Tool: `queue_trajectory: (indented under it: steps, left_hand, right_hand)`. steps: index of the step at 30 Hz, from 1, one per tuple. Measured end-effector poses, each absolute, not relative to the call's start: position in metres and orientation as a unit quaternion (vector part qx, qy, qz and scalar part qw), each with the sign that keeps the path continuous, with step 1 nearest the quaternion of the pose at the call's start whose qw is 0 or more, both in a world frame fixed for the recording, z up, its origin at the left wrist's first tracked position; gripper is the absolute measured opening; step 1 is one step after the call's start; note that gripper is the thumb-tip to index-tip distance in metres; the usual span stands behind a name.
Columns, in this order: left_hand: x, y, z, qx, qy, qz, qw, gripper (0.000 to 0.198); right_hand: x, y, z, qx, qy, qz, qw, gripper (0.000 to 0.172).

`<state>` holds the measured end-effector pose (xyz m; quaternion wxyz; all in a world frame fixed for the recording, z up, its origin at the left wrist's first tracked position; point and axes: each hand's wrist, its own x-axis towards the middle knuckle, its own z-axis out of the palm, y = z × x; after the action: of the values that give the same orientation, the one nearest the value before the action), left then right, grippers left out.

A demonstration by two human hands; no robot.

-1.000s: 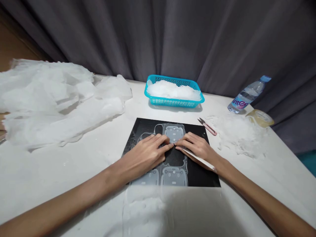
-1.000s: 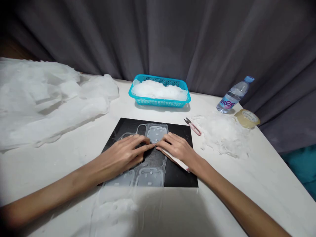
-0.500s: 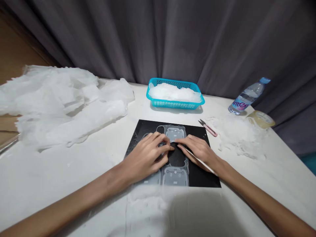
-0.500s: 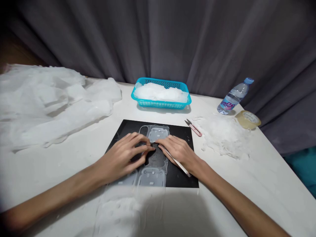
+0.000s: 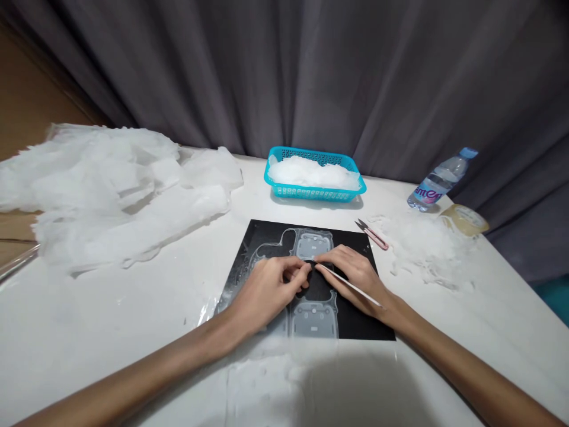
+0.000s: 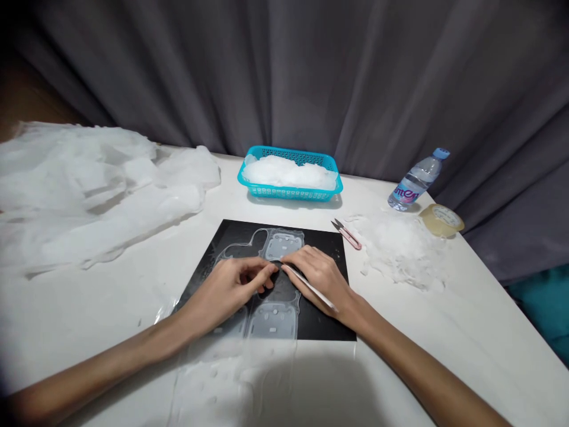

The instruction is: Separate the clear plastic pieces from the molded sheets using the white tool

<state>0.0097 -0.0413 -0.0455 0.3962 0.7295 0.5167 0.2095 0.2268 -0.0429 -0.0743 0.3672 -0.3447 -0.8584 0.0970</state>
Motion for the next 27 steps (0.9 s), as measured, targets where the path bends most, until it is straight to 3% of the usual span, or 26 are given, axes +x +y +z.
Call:
queue_trajectory:
  steps: [4,14,27]
  left_hand:
    - [0.012,-0.042,-0.048,0.715,0.527,0.229,0.398,0.042]
    - [0.016,-0.038,-0.053,0.572,0.491,0.349,0.556,0.038]
    - [0.019,-0.039,-0.062,0.595,0.527,0.390,0.465,0.015]
  right_hand:
    - [0.223,-0.047,-0.075,-0.350,-0.846,0.104,0.389,0.023]
    - [0.208,-0.056,-0.072,-0.343,-0.846,0.036,0.407,0.038]
    - [0.201,-0.060,-0.075,-0.366,-0.840,0.003,0.401,0.044]
